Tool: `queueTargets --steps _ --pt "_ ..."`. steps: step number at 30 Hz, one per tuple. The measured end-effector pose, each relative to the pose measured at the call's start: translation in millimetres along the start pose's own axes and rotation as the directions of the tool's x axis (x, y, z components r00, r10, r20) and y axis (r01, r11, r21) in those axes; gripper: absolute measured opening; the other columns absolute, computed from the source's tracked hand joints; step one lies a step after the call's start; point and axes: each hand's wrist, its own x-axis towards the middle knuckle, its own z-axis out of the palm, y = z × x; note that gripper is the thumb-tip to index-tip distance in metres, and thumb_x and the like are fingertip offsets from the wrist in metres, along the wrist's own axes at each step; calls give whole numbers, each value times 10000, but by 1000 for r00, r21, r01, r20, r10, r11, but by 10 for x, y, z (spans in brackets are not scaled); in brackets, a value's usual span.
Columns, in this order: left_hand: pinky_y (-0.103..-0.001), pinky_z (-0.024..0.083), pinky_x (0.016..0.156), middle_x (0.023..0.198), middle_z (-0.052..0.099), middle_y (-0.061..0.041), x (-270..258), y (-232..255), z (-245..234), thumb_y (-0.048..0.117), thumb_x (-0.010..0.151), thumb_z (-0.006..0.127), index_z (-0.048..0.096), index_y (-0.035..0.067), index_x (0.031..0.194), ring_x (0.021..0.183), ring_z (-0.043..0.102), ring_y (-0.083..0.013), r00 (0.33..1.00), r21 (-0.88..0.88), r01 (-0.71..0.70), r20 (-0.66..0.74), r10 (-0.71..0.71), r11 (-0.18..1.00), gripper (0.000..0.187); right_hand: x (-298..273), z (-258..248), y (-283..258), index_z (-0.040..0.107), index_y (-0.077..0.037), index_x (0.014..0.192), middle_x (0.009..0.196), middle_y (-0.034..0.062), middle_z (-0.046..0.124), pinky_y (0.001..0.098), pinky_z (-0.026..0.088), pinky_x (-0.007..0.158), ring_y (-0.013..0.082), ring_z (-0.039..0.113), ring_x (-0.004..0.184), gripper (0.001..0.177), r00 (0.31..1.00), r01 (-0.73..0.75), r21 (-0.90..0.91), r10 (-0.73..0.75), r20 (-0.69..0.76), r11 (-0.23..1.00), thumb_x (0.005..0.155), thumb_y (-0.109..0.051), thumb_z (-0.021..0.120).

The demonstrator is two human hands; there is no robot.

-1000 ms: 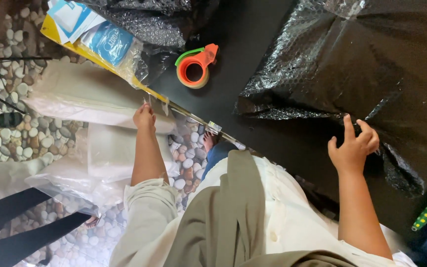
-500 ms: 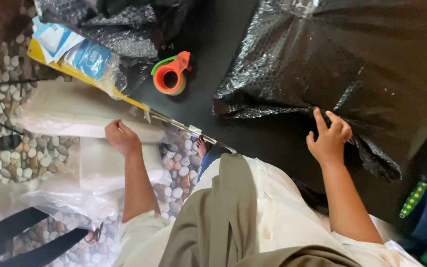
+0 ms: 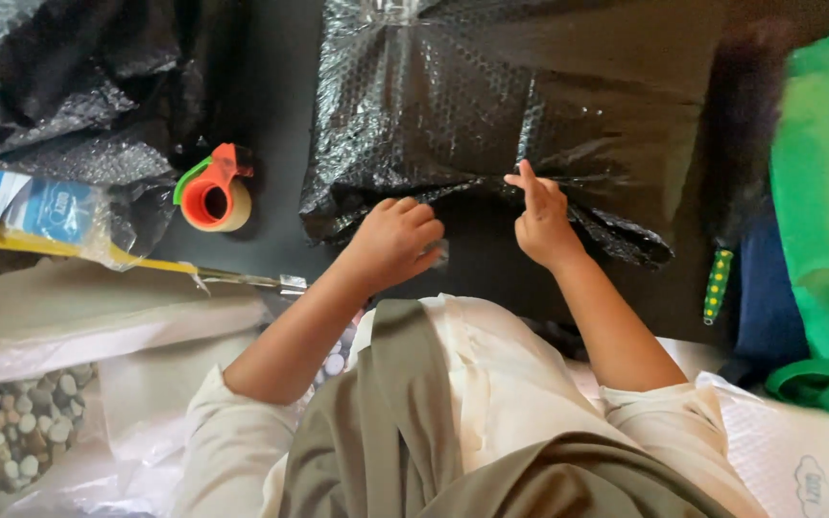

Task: Wrapping a pillow in black bubble wrap and then dusting the finished package with a feather duster.

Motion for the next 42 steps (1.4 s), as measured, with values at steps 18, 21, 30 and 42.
queueTargets --steps 18,21,30,42 --pt "-401 506 746 877 601 40 1413 -545 997 409 743 828 672 223 914 917 637 -208 973 130 -7 230 -24 992 298 66 -48 -139 284 -65 1643 1355 81 648 432 460 988 307 560 1155 1013 992 -124 137 127 -13 983 668 71 522" --pt "-431 500 774 900 608 26 1401 -618 1062 397 739 860 665 222 928 947 632 -231 970 125 3 240 -33 992 322 34 -13 -62 405 -147 1601 1374 -9 617 430 422 996 242 534 1201 903 989 -147 107 143 45 983 726 -79 620" --pt "-432 535 781 1050 609 -7 1397 -651 979 406 773 881 724 218 1103 1020 602 -250 970 105 21 240 -45 994 411 135 -33 -177 752 -208 1228 1213 4 673 348 472 867 200 579 1094 293 989 6 -109 -22 -148 994 973 -332 678" --pt "-357 408 795 1172 548 -5 1059 -366 631 380 620 907 687 195 1218 1009 519 -218 986 104 -144 -70 151 984 664 249 166 -291 760 -228 1026 987 -85 624 316 430 800 151 595 973 192 923 -179 -131 121 -366 975 857 -238 851"
